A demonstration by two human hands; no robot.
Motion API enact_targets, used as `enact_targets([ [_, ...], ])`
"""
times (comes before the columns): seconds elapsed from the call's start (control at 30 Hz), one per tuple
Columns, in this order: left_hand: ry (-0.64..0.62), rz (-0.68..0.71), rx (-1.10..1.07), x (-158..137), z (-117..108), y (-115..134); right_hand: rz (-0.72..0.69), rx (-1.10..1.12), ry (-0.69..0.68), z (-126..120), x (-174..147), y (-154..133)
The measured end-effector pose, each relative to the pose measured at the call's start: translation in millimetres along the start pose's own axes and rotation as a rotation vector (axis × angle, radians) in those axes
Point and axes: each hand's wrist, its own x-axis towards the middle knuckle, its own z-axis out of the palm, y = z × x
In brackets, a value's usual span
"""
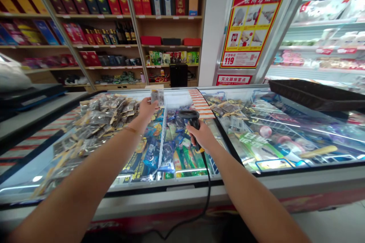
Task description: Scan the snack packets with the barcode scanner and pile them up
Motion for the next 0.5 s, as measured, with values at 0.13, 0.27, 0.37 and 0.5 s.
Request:
enact_targets([
  [0.13, -0.108, -0.137, -0.198, -38.6, 34.9, -22.0, -0.02, -0.06, -0.004, 0.7, -3.0, -3.3],
  [0.27, -0.153, -0.199, -0.312, -47.6, 39.1, -33.1, -0.018, -0.093, -0.009, 4.8, -6.1, -5.2],
  [0.37, -0.154, -0.221, -0.355, -43.8, 36.3, -37.2, -0.016, -0.11, -0.023, 6.4, -6.9, -3.4],
  [0.5, -0.151, -0.236, -0.385, -40.0, 35.1, -41.7, -0.023, -0.138, -0.047, 5.8, -6.6, 0.2],
])
